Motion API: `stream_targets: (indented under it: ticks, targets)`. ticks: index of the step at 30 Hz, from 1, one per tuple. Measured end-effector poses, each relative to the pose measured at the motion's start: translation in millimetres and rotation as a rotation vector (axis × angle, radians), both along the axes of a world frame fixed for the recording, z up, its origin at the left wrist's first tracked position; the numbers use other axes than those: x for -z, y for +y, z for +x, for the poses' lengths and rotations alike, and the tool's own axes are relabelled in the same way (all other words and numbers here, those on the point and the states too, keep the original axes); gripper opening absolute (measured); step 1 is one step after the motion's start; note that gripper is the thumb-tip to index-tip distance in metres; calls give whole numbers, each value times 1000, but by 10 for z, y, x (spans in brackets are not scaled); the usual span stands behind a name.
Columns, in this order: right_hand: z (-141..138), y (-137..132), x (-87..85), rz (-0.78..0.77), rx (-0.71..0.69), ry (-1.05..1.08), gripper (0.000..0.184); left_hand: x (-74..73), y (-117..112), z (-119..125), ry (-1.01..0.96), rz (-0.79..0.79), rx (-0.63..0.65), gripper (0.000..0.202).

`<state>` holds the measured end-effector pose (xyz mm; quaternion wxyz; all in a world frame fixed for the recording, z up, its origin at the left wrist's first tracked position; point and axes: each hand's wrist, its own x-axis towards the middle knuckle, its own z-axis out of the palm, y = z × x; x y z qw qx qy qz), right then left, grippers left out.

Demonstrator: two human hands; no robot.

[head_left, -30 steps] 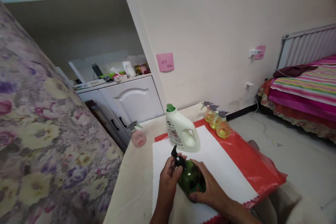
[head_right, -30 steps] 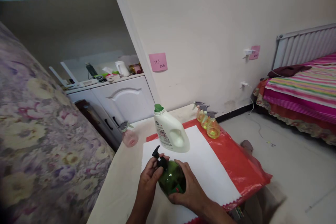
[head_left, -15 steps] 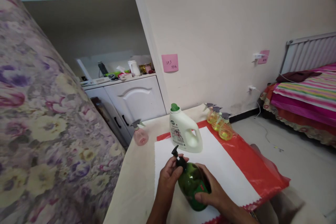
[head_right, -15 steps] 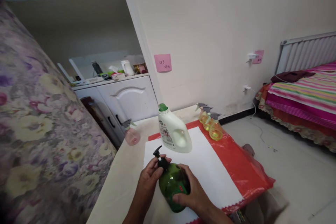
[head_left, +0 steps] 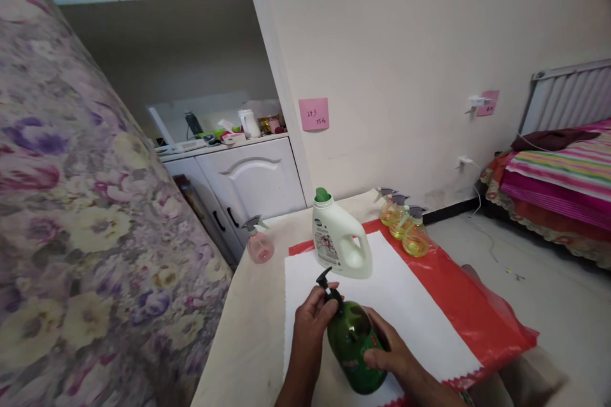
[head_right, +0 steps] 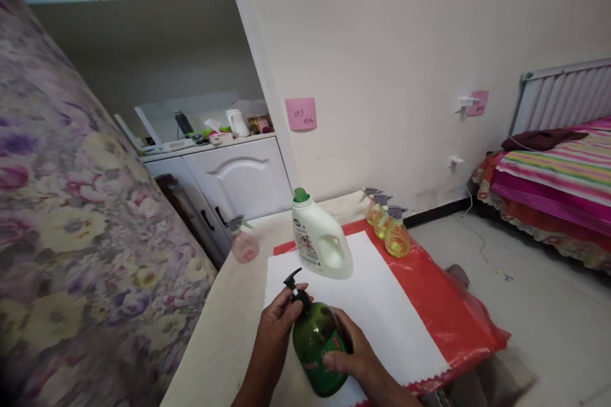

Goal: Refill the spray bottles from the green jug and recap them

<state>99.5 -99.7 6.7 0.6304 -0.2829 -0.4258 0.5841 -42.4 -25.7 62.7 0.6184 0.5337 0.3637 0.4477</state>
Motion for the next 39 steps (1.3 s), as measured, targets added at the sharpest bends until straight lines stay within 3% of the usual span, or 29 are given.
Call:
stream_targets:
  ticks: [7,13,18,21,27,34,39]
  targets:
    - [58,52,51,19,8,-44,71,-17,-10,27,-90,42,60,32]
    - [85,81,177,39,26,-81,73,91,40,45,-41,25,-37,30]
    - [94,7,28,19,25,-61,71,22,22,36,-59,24,29,41]
    - [94,-7,-41,20,37,-67,72,52,12,68,-119,35,21,40]
    - [83,-2,-13,10,36,-42,71,208,59,82,-43,-23,-24,41]
    - [90,5,-23,16,40,-53,70,248,5,136,-195,-71,-93,46]
    - [71,-5,1,5,32,-55,73,265,27,96,-138,-90,-99,37]
